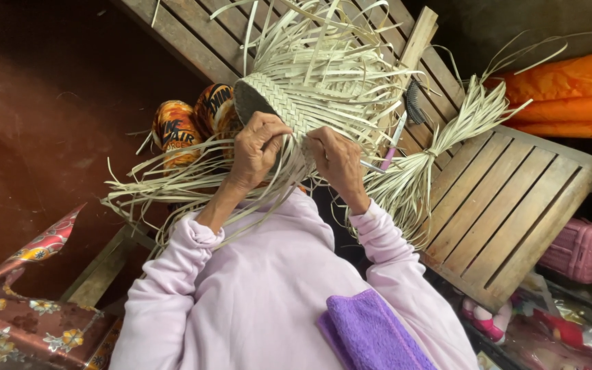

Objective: A person is weaving a basket or hat using dried palm leaves, meticulously tucking strands into the structure.

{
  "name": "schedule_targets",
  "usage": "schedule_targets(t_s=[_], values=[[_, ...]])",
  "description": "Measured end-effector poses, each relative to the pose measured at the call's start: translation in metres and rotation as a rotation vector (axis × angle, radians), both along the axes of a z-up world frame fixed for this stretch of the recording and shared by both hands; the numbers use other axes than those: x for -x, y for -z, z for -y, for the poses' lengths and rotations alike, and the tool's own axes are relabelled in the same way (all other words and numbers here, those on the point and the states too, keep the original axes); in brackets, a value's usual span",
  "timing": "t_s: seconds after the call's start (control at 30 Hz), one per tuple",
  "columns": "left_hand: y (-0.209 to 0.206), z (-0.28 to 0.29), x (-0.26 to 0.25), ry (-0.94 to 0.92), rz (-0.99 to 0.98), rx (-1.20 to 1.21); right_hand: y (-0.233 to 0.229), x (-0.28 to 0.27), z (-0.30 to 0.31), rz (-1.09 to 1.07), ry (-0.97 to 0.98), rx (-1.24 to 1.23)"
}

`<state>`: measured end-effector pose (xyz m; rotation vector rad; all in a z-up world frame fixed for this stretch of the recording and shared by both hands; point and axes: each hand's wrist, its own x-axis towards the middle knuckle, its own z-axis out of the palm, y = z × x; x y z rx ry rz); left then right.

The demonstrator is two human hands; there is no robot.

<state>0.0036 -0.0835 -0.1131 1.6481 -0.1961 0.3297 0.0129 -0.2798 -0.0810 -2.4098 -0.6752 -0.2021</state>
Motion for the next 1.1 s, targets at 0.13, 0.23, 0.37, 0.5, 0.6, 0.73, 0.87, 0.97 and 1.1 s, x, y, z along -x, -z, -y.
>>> schedule_targets(t_s=[0.13,0.23,0.37,0.5,0.6,0.73,0.87,0.97,1.1], values=[[-0.031,-0.006,0.001,0.009,0.072,0.017,-0.009,0.0,-0.007,-0.022,0.002,-0.045],[-0.036,-0.007,0.007,0.04,0.04,0.073,0.0,0.0,-0.005,-0.028,0.011,-0.08],[-0.058,-0.008,0.013,0.076,0.052,0.115,-0.002,0.0,-0.007,-0.022,0.017,-0.101],[-0.095,-0.013,0.02,0.151,0.14,0.188,-0.002,-0.001,-0.009,-0.043,0.014,-0.102],[-0.12,-0.023,0.026,0.223,0.158,0.302,-0.001,-0.002,-0.013,-0.026,0.012,-0.077],[-0.158,-0.041,0.035,0.187,0.216,0.274,-0.002,-0.003,-0.018,-0.016,-0.022,-0.075],[-0.183,-0.062,0.054,0.096,0.337,0.372,-0.012,0.0,-0.024,-0.007,-0.035,-0.039],[-0.207,-0.073,0.075,-0.081,0.32,0.426,0.001,0.006,-0.019,-0.021,-0.032,0.043],[-0.213,-0.111,0.096,-0.313,0.389,0.524,0.008,0.013,-0.018,-0.047,-0.038,0.096]])
